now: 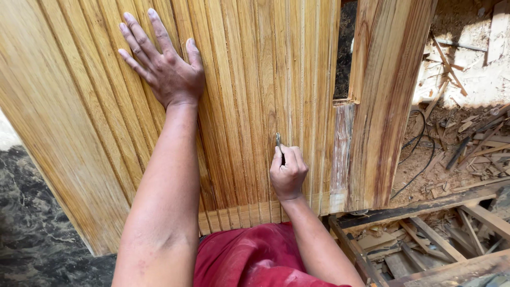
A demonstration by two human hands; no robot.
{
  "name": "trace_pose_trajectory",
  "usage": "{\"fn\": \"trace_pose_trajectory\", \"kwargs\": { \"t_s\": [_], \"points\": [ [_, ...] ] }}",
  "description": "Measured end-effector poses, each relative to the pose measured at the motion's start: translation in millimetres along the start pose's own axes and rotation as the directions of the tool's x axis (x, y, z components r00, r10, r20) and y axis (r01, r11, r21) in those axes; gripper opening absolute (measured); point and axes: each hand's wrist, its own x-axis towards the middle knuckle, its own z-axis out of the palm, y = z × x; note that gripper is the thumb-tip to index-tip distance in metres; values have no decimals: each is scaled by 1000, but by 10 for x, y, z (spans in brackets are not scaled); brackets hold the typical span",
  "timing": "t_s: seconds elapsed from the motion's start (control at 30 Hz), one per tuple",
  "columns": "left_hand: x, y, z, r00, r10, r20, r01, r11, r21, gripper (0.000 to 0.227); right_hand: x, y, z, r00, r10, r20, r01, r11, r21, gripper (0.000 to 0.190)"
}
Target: The person uses a metal scraper to remove material from the surface of a large wooden panel. They work methodically across the panel, scraping along the grain to clean or smooth the surface.
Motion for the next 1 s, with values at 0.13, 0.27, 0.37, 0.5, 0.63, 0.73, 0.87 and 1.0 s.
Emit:
{"fn": "trace_pose_trajectory", "kwargs": {
  "t_s": [0.13,0.27,0.37,0.5,0.63,0.73,0.87,1.0],
  "points": [
    [14,-21,28,1000,-12,29,11,999,33,73,390,-4,217,999,-52,0,51,997,-62,6],
    [43,5,6,1000,-15,27,13,999,46,73,1162,-159,445,993,-81,-89,77,996,-46,9],
    [-79,-22,-16,999,-22,38,21,999,45,73,1086,-303,235,991,-92,-94,88,995,-40,6],
    [68,69,-119,1000,-11,18,11,1000,-10,75,706,-322,26,995,-48,-92,48,999,4,1],
    [-70,-2,-47,999,-9,31,8,1000,18,74,544,-101,179,998,-6,-70,1,998,-68,5],
    [56,49,-51,1000,-7,4,7,1000,13,75,921,10,501,989,-69,-128,56,993,-102,6],
    [0,-7,15,1000,-11,1,11,1000,22,73,513,-77,211,999,13,41,-9,997,-79,9],
    [15,2,24,1000,-15,-5,15,999,42,73,-184,-187,-269,998,-53,-18,51,995,-83,4]
  ]
}}
